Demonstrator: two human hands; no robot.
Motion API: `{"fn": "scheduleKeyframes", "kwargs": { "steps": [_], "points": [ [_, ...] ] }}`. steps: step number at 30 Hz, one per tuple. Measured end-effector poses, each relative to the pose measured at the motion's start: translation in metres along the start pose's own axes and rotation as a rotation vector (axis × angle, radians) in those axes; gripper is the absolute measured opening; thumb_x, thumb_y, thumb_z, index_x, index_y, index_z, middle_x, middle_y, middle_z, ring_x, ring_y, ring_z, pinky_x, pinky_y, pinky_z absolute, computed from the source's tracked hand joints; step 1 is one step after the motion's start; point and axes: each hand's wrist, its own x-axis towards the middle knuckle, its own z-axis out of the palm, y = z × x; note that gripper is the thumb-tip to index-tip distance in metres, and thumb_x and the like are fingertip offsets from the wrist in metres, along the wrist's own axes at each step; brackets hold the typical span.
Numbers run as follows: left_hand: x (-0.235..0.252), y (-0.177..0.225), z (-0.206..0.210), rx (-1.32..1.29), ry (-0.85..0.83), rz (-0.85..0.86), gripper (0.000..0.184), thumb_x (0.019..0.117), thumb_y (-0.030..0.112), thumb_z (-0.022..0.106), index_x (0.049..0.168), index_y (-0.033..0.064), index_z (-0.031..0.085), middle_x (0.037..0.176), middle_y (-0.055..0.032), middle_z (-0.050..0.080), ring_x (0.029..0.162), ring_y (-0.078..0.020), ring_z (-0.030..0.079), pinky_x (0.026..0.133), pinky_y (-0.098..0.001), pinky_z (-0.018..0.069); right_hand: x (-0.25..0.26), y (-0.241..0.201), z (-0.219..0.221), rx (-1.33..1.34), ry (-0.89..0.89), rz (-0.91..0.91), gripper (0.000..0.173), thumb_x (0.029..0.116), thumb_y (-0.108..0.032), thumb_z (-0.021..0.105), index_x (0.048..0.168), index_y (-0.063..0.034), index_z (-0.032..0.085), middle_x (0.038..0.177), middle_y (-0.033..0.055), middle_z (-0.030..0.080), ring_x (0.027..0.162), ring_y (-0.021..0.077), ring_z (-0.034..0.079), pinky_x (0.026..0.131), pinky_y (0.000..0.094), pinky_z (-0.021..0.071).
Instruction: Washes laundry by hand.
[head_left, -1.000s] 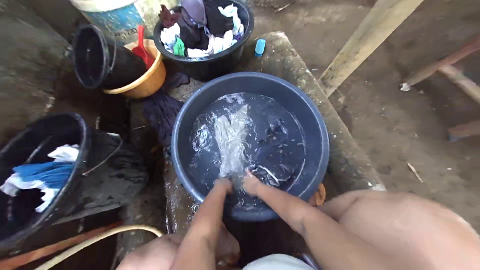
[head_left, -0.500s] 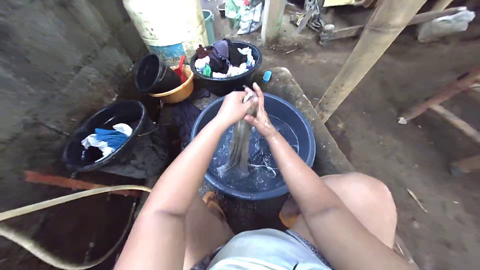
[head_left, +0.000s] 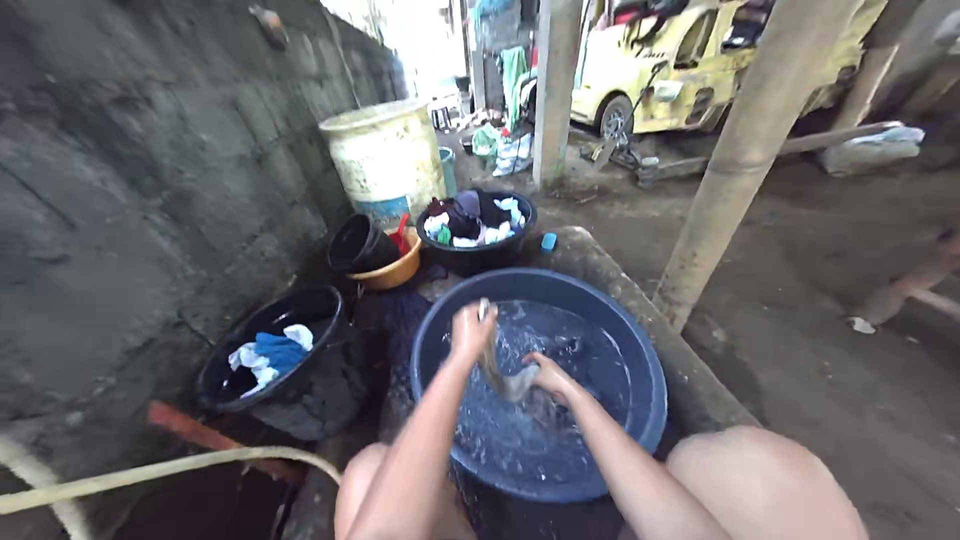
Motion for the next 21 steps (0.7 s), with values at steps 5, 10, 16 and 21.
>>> {"fn": "scheduleKeyframes", "kwargs": {
  "steps": [5,10,16,21],
  "points": [
    [-0.034,-0.094,0.115,-0.041,-0.254,-0.470,0.054,0.1091,0.038,0.047,0.135,-0.0087,0.056,0.132,-0.0319,0.061,0.126,-0.0434,0.059,0.107,-0.0578,0.0461,-0.016,-0.038,-0.013,-0.087,0.028,-0.157,0.045,0.0847,0.004,0.073,0.129,0.0007,0.064,0.128,0.0266,0.064,0.120,0.0383,0.062,0.103,0.0547,0.0491],
    [-0.050,-0.087,0.146,-1.051,-0.388,-0.809,0.095,0.0962,0.077,-0.003,0.155,0.0102,0.031,0.133,-0.0343,0.054,0.104,-0.0476,0.060,0.081,-0.0630,0.0510,-0.044,-0.076,0.000,-0.270,-0.159,-0.361,0.039,0.0847,-0.001,0.074,0.123,0.0006,0.067,0.122,0.0260,0.066,0.117,0.0400,0.063,0.103,0.0587,0.0475],
    [-0.040,-0.053,0.119,-1.511,-0.161,-0.813,0.044,0.1106,0.045,0.028,0.108,0.0111,0.054,0.081,-0.0082,0.063,0.067,-0.0190,0.063,0.056,-0.0330,0.0545,-0.055,-0.078,-0.019,0.386,-0.313,-0.734,0.027,0.0778,-0.009,0.070,0.103,-0.0018,0.065,0.100,0.0017,0.067,0.091,0.0079,0.062,0.084,0.0311,0.0534],
    [-0.045,-0.015,0.114,-1.561,-0.189,-0.745,0.034,0.1089,0.034,0.033,0.114,0.0087,0.054,0.093,-0.0109,0.066,0.075,-0.0190,0.067,0.061,-0.0292,0.0568,-0.010,-0.035,-0.046,1.094,0.224,-0.351,0.030,0.1037,-0.013,0.040,0.130,-0.0051,0.054,0.093,0.0040,0.066,0.081,0.0132,0.066,0.075,0.0345,0.0586]
  ]
}}
